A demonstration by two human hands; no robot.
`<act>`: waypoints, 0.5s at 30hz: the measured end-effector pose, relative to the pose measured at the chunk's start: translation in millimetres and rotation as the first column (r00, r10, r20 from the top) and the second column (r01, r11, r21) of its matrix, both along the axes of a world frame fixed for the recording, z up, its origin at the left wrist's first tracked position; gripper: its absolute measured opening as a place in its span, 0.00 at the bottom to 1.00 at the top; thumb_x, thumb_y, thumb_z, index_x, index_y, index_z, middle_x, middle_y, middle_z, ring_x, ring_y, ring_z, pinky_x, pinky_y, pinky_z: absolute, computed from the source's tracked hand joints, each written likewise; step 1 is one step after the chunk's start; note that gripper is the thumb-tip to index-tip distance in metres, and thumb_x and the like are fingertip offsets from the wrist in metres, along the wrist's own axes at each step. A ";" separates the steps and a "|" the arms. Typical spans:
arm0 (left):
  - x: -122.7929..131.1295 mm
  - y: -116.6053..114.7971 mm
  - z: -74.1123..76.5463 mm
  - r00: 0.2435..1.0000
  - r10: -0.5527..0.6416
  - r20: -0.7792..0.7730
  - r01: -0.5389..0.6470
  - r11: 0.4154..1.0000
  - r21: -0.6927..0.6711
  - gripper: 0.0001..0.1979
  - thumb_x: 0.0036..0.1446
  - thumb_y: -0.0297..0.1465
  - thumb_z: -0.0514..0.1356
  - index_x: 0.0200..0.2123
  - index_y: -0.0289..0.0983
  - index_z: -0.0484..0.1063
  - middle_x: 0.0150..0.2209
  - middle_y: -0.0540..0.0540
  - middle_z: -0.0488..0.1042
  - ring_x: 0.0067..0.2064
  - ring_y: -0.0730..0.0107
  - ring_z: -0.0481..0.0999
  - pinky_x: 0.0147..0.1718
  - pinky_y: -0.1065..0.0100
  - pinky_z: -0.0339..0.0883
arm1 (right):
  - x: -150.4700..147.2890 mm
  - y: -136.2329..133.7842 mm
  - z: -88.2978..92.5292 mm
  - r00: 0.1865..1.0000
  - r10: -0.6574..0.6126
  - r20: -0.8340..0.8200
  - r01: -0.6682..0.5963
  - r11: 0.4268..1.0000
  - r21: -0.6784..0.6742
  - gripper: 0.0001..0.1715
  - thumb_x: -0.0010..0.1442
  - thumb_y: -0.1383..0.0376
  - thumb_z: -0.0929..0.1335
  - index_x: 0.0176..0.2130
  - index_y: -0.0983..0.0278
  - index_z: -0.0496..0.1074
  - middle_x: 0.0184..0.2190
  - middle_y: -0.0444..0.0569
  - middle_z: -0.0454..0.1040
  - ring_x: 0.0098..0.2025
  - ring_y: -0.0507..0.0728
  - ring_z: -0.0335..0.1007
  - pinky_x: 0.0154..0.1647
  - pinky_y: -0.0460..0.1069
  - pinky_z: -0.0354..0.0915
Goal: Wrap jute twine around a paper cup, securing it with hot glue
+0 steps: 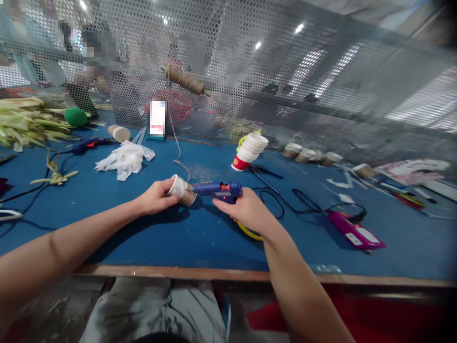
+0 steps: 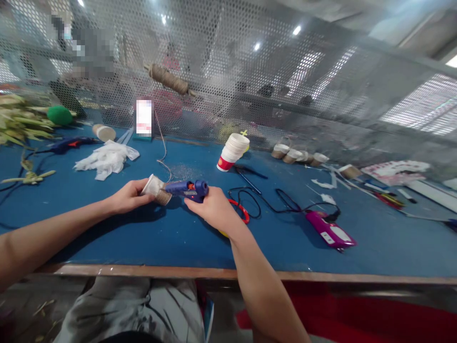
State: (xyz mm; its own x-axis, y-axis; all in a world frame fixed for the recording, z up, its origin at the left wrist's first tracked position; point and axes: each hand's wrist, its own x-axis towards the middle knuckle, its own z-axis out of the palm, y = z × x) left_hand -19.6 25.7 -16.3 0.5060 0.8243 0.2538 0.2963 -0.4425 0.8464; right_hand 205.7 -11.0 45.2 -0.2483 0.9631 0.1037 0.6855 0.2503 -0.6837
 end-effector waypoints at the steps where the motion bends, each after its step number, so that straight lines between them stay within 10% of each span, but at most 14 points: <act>1: 0.2 -0.2 0.3 1.000 -0.009 0.005 0.009 1.000 0.005 0.16 0.49 0.31 0.53 0.41 0.28 0.67 0.37 0.43 0.72 0.37 0.66 0.70 0.39 0.67 0.63 | 0.2 0.5 0.1 1.000 -0.003 -0.002 0.003 1.000 -0.001 0.13 0.47 0.59 0.66 0.20 0.65 0.63 0.13 0.40 0.59 0.18 0.49 0.55 0.21 0.46 0.54; 15: 0.1 -0.6 1.4 0.999 -0.031 -0.030 0.035 0.992 0.123 0.11 0.47 0.27 0.53 0.36 0.31 0.68 0.35 0.44 0.70 0.37 0.67 0.69 0.38 0.67 0.64 | -1.1 4.1 0.0 0.997 -0.066 -0.036 0.064 0.996 -0.066 0.14 0.46 0.60 0.67 0.18 0.64 0.61 0.11 0.39 0.58 0.14 0.47 0.52 0.15 0.45 0.51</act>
